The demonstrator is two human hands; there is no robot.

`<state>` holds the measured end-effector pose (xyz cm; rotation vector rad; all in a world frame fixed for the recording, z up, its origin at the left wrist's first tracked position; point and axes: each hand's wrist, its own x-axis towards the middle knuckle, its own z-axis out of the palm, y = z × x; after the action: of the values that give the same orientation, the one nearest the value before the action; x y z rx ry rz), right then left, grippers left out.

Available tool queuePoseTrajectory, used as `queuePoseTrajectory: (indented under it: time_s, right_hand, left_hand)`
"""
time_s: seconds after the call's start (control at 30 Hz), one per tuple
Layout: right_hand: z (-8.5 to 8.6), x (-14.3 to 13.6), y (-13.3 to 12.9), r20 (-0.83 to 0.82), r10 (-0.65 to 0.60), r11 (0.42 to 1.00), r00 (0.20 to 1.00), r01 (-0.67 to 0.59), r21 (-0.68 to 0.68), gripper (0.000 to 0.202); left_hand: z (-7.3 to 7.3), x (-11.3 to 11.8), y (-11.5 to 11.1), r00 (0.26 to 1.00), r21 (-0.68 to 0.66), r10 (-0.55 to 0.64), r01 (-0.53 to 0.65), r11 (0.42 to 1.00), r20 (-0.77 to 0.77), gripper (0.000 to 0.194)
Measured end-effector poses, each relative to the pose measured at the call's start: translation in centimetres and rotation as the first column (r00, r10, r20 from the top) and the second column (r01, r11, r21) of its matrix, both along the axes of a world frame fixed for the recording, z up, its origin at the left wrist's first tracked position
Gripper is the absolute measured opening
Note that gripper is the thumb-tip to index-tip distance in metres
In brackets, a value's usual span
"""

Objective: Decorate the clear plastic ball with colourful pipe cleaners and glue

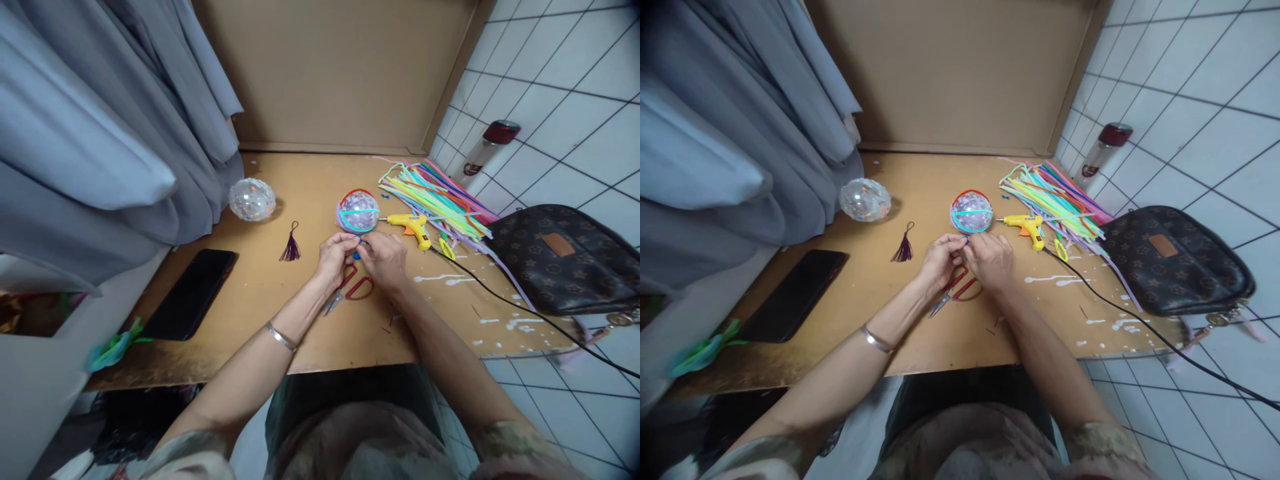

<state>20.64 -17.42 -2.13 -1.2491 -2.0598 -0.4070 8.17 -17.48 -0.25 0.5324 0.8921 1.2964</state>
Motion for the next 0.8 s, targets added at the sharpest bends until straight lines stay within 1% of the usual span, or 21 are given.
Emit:
queuePoseTrajectory:
  time_s: [0.2, 0.3, 0.4, 0.47, 0.53, 0.7, 0.8]
  right_hand:
    - [-0.1, 0.3, 0.2, -0.055, 0.031, 0.999, 0.998, -0.031, -0.011, 0.023]
    - [0.0, 0.4, 0.3, -0.099, 0.036, 0.999, 0.994, -0.039, -0.027, 0.022]
    - [0.3, 0.4, 0.2, -0.125, 0.035, 0.998, 0.991, -0.041, -0.043, 0.021]
    - [0.5, 0.4, 0.1, -0.133, 0.038, 0.997, 0.99, -0.046, -0.057, 0.02]
    - [0.7, 0.4, 0.1, -0.131, 0.05, 0.996, 0.99, -0.06, -0.071, 0.018]
    - [0.6, 0.4, 0.1, -0.072, 0.104, 0.989, 0.992, -0.111, -0.099, 0.021]
    - [0.5, 0.4, 0.1, -0.031, 0.13, 0.982, 0.991, -0.133, -0.132, 0.025]
  left_hand:
    - [-0.4, 0.0, 0.0, 1.0, 0.081, -0.005, 0.006, 0.997, -0.02, 0.011]
    - [-0.6, -0.1, 0.2, 0.999, 0.123, -0.031, 0.034, 0.992, -0.025, 0.014]
    - [-0.7, -0.5, 0.5, 0.996, 0.166, -0.06, 0.07, 0.984, -0.064, 0.019]
    - [-0.6, -1.1, 0.7, 0.989, 0.197, -0.086, 0.109, 0.974, -0.12, 0.021]
    - [-0.3, -1.7, 0.9, 0.97, 0.23, -0.139, 0.185, 0.955, -0.201, 0.021]
    - [0.3, -3.2, 1.3, 0.875, 0.243, -0.26, 0.379, 0.893, -0.409, 0.02]
    - [0.4, -3.7, 1.4, 0.846, 0.251, -0.246, 0.397, 0.883, -0.473, 0.016]
